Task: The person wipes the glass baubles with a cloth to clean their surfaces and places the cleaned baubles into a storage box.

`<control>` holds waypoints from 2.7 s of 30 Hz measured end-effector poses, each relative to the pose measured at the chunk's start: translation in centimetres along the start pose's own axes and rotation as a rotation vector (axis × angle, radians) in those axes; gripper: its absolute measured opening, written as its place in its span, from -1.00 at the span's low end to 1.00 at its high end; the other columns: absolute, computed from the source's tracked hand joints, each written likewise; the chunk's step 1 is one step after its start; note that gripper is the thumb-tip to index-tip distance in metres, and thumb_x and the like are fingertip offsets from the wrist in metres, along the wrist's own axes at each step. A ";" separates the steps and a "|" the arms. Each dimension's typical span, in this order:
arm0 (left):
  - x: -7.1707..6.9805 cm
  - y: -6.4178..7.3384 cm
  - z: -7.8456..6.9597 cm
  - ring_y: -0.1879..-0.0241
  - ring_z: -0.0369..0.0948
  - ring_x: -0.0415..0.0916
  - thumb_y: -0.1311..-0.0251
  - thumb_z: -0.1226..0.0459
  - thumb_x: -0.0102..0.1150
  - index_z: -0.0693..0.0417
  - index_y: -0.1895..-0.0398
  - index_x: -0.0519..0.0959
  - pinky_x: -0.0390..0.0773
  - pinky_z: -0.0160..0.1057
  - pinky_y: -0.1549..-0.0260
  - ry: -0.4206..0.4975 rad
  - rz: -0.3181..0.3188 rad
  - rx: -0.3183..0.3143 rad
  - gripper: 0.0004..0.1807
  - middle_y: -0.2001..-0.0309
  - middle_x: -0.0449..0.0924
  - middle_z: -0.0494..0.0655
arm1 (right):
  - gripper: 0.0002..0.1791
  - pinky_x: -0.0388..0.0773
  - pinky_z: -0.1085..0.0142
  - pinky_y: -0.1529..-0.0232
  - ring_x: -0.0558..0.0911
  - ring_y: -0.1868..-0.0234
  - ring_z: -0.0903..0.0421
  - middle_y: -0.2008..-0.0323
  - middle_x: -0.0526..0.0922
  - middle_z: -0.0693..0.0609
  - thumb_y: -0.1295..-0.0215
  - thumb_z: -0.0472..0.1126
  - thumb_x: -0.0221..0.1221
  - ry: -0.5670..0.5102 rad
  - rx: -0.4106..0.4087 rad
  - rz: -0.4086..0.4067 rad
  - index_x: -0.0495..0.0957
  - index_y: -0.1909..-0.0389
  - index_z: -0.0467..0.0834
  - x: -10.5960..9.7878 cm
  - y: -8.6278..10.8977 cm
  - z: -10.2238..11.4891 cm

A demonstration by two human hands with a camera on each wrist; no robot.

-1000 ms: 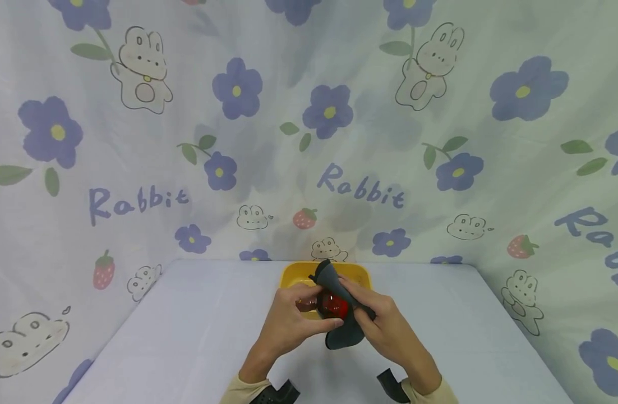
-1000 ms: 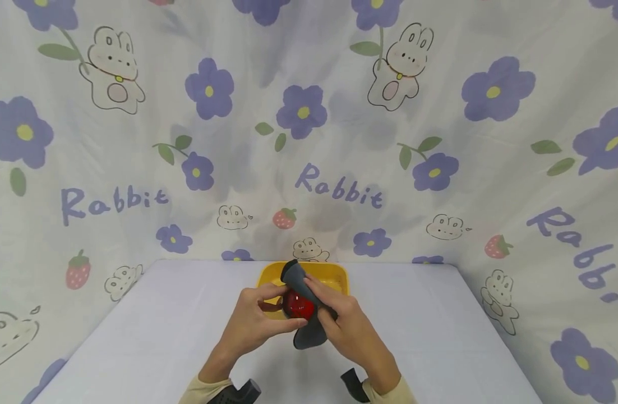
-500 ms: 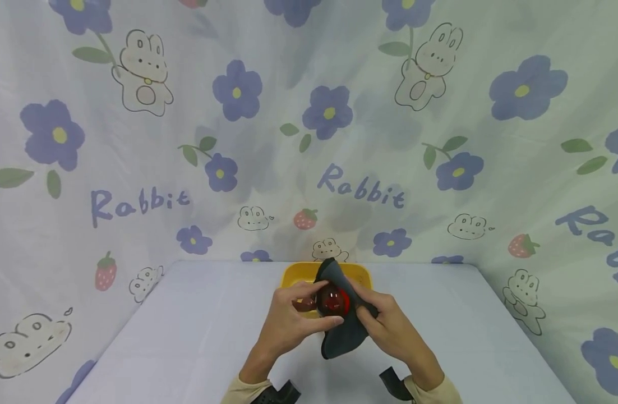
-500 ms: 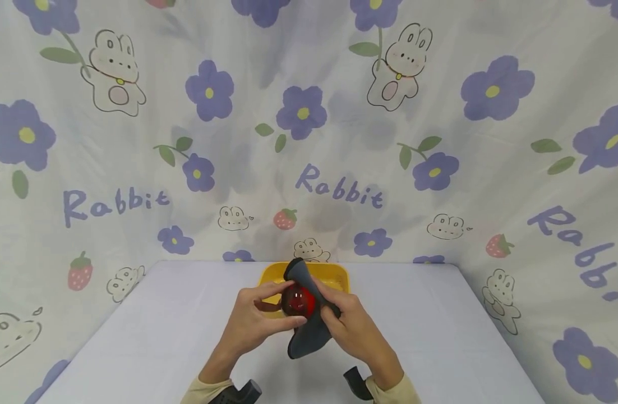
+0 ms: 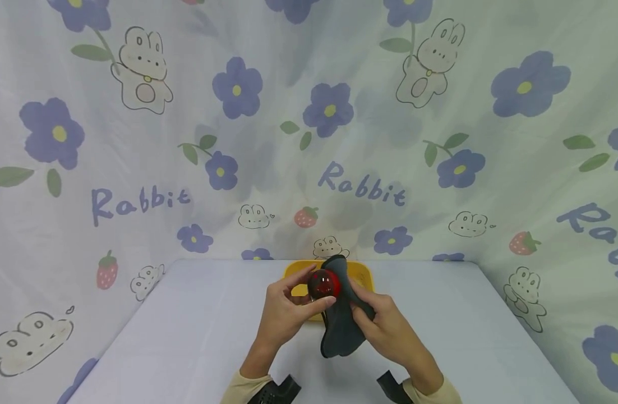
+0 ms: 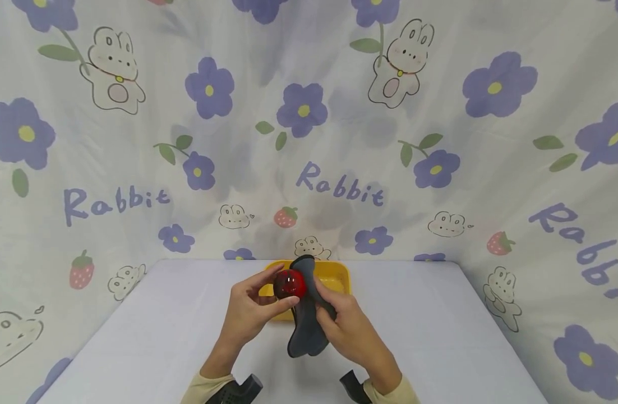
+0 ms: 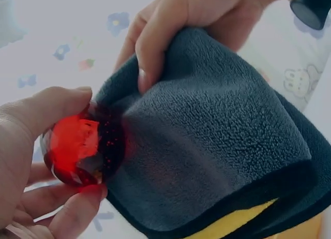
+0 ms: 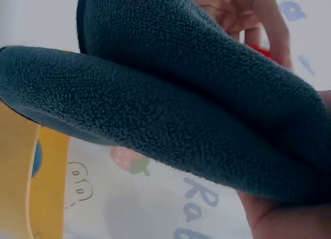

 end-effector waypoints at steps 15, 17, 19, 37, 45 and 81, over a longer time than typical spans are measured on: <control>0.3 -0.1 0.7 0.07 -0.14 0.68 0.07 0.22 0.67 -0.01 -0.22 0.67 0.78 -0.31 0.25 -0.106 0.016 -0.005 -0.32 -0.02 0.76 -0.07 | -0.36 0.73 0.12 -0.09 0.70 -0.21 -0.05 -0.37 0.55 -0.21 -0.32 -0.58 0.08 0.180 -0.096 -0.110 0.43 -0.44 -0.26 0.1 0.4 2.1; 0.6 -0.1 0.7 0.08 -0.18 0.71 0.07 0.21 0.68 -0.08 -0.19 0.69 0.79 -0.31 0.25 -0.113 0.029 0.002 -0.35 0.00 0.78 -0.12 | -0.35 0.70 0.10 -0.13 0.65 -0.28 -0.10 -0.39 0.53 -0.19 -0.31 -0.59 0.08 0.201 -0.122 -0.122 0.44 -0.43 -0.23 0.1 0.4 2.2; 0.8 -0.1 0.6 0.10 -0.22 0.73 0.07 0.20 0.68 -0.14 -0.15 0.71 0.79 -0.31 0.25 -0.117 0.042 0.015 -0.39 0.03 0.79 -0.16 | -0.34 0.66 0.07 -0.17 0.58 -0.36 -0.14 -0.41 0.51 -0.18 -0.30 -0.60 0.08 0.216 -0.140 -0.128 0.45 -0.43 -0.21 0.0 0.4 2.3; 2.4 1.0 -1.8 0.19 -0.30 0.76 -0.01 0.15 0.63 -0.05 -0.19 0.68 0.77 -0.34 0.20 -0.141 0.186 0.215 -0.40 0.05 0.81 -0.11 | -0.33 0.71 0.13 -0.15 0.69 -0.24 -0.06 -0.34 0.60 -0.14 -0.30 -0.62 0.05 0.187 -0.158 -0.110 0.45 -0.43 -0.21 -0.8 0.2 1.2; 1.9 1.1 -2.4 0.14 -0.20 0.79 0.03 0.17 0.66 0.04 -0.21 0.67 0.77 -0.35 0.23 -0.141 0.141 0.228 -0.34 -0.03 0.80 -0.03 | -0.33 0.72 0.38 0.14 0.65 0.06 0.18 -0.30 0.63 -0.17 -0.34 -0.60 0.00 0.100 -0.139 -0.104 0.41 -0.46 -0.19 -0.8 0.1 0.3; 0.7 -0.2 1.3 0.11 -0.20 0.69 0.06 0.18 0.67 -0.06 -0.14 0.71 0.79 -0.26 0.16 -0.050 0.008 -0.063 -0.40 0.03 0.78 -0.09 | -0.39 0.78 0.27 0.03 0.75 -0.11 -0.02 -0.28 0.63 -0.24 -0.27 -0.58 0.15 0.269 -0.162 -0.130 0.45 -0.38 -0.36 -0.4 0.5 2.9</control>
Point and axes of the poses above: each hand's wrist, its own y-axis away from the middle knuckle, its own x-axis out of the palm, z = x × y, the point moved 8 cm from there along -y, towards the middle knuckle
